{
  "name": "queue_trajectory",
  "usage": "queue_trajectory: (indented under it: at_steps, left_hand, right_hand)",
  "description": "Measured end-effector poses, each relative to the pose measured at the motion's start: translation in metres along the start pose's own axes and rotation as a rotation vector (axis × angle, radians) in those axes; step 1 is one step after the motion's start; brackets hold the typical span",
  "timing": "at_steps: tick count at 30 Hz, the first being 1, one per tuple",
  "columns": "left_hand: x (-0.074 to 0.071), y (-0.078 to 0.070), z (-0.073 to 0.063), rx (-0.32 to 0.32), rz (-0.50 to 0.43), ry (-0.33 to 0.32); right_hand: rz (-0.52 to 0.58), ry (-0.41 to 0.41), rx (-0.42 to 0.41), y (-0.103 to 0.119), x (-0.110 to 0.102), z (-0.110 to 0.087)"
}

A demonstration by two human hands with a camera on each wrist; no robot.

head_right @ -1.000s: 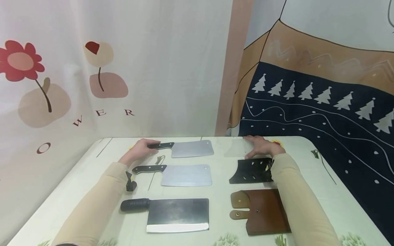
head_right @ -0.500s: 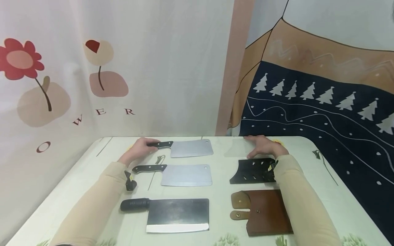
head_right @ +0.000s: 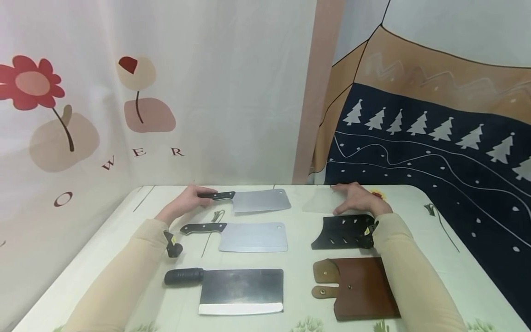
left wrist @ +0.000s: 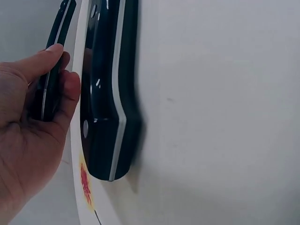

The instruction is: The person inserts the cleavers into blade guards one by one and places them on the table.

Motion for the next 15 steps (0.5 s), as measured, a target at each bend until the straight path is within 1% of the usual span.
queue_trajectory:
  at_steps: [3,5,10,15]
  left_hand:
    - [0.000,-0.002,-0.001,0.025,0.002,0.004]
    - [-0.001,-0.004,-0.003,0.029,0.006,0.007]
    - [-0.002,-0.008,-0.007,0.003,-0.017,0.015]
    - [-0.004,-0.010,-0.012,-0.011,-0.066,0.000]
  right_hand:
    - [0.019,-0.013,-0.003,0.000,0.000,-0.001]
    - [0.024,-0.021,-0.009,0.000,0.000,-0.003]
    - [0.014,-0.034,-0.015,0.003,-0.002,-0.007]
    - [-0.025,-0.048,-0.009,0.016,-0.004,-0.011]
Point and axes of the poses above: each hand's wrist, its own z-axis towards the middle knuckle, its own x-axis out of the palm, y = z × x, the point moved 6 cm from there along z, towards the middle knuckle, and after that the axes turned 2 degrees about x, right-handed, at the moved point
